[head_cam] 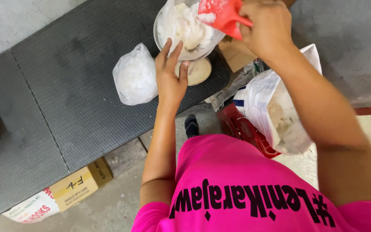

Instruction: Weighing and bagging white powdered agricultural material using a scoop and a mechanical scale.

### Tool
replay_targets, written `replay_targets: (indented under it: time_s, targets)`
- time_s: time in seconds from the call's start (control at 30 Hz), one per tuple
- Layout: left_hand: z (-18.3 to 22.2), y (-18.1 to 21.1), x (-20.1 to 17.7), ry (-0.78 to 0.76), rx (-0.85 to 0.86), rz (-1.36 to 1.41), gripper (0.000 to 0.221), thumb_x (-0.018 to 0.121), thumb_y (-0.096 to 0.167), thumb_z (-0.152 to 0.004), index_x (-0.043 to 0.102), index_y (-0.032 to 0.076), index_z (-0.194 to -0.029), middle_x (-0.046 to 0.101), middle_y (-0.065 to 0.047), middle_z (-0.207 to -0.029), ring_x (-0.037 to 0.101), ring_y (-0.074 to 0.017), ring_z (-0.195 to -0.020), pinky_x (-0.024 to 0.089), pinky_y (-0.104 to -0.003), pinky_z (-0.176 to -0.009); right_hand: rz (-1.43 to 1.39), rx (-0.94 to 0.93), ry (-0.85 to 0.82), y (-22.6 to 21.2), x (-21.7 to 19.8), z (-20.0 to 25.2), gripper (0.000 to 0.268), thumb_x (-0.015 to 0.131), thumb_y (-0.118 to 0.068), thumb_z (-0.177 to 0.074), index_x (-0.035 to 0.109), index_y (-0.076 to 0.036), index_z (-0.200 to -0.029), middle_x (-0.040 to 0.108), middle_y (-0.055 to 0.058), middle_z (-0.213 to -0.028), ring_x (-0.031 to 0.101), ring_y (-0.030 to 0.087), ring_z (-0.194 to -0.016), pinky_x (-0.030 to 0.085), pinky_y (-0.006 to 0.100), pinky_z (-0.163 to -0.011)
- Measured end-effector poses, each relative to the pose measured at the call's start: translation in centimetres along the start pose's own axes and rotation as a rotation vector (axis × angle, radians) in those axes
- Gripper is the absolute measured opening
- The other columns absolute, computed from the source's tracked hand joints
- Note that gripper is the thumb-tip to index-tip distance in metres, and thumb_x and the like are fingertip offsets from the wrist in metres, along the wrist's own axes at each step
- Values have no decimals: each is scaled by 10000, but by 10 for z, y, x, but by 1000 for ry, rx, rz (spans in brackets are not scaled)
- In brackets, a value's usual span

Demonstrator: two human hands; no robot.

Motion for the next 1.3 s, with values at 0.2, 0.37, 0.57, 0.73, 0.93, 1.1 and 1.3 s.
replay_targets:
  time_s: [0.2,0.37,0.57,0.73,0.93,1.1,1.3]
  targets:
    - [15,26,3,65,-63,76,426,697,101,-1028,621,138,-1446,500,-167,-1571,530,-365,-1444,456,-433,-1211,-959,640,107,27,23,99,184,828,39,-990,651,-8,-1010,694,50,-901,628,56,-795,483,230,-695]
    - [38,68,42,-61,-53,121,436,714,106,-986,642,163,-1412,533,-157,-1539,564,-349,-1391,470,-421,-1180,-1111,842,194,23,-27,150,159,778,88,-994,647,-2,-995,746,69,-958,682,73,-837,539,230,-756]
    - [75,103,92,-209,94,185,464,745,100,-923,646,151,-1374,554,-157,-1499,575,-374,-1336,476,-429,-1154,-1169,937,295,26,-67,206,142,762,93,-1012,646,11,-1030,752,95,-1000,685,76,-858,549,230,-795]
    - [100,122,111,-271,119,232,460,755,113,-920,648,155,-1366,550,-156,-1505,579,-382,-1313,478,-437,-1140,-1116,1019,307,23,-81,251,127,759,77,-1010,651,11,-1025,753,86,-989,680,64,-841,543,222,-773]
    - [128,126,123,-295,134,210,462,756,105,-915,654,154,-1362,550,-154,-1509,576,-375,-1324,467,-461,-1145,-989,1085,308,25,-85,311,122,763,64,-1012,658,9,-1042,746,77,-971,669,55,-828,526,208,-762]
    - [149,125,137,-340,116,226,462,763,97,-889,667,156,-1337,569,-144,-1485,586,-376,-1312,481,-453,-1126,-924,1171,316,25,-87,354,132,771,55,-999,654,-6,-1014,746,54,-956,651,40,-809,518,199,-739]
    - [165,134,147,-435,100,219,470,765,98,-872,671,149,-1330,562,-160,-1486,594,-375,-1258,498,-448,-1082,-591,1182,74,14,-80,375,162,815,-54,-942,681,15,-1003,737,75,-878,633,71,-726,488,247,-638]
Point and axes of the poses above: each hand's wrist, its own z-axis away from the middle knuckle, its own x-axis out of the palm, y = z × x, the point moved 4 cm from there along -z, towards the middle knuckle
